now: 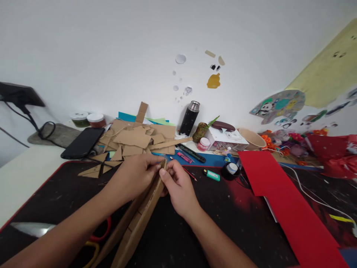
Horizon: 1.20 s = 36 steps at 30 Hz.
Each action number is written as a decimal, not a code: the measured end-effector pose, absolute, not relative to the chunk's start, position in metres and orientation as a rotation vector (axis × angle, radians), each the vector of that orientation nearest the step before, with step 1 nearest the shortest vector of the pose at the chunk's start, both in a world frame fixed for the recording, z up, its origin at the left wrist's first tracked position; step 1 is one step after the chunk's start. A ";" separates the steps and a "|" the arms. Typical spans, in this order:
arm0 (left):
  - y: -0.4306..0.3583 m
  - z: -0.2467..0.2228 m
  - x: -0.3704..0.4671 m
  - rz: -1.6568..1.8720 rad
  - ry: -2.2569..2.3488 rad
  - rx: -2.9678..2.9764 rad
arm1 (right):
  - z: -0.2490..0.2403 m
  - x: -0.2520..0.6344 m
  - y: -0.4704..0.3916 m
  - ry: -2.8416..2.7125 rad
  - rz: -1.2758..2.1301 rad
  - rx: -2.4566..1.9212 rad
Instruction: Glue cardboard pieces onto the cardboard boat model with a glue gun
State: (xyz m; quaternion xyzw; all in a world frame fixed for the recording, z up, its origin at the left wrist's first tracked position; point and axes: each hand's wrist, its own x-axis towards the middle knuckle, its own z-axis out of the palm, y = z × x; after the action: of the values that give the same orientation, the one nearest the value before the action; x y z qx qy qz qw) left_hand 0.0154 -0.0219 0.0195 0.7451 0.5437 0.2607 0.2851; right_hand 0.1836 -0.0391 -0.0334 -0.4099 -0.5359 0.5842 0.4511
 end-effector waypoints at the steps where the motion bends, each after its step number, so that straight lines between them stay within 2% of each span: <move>1: -0.022 0.020 0.015 0.696 1.453 1.993 | -0.033 0.184 -0.039 -1.326 1.444 -1.016; 36: -0.022 0.019 0.015 0.736 1.446 1.951 | -0.033 0.184 -0.039 -1.325 1.446 -1.020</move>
State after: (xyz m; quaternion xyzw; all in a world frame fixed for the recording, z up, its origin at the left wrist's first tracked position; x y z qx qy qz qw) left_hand 0.0147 -0.0217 0.0186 0.7342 0.5440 0.2768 0.2974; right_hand 0.1839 -0.0394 -0.0330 -0.4124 -0.5355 0.5846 0.4489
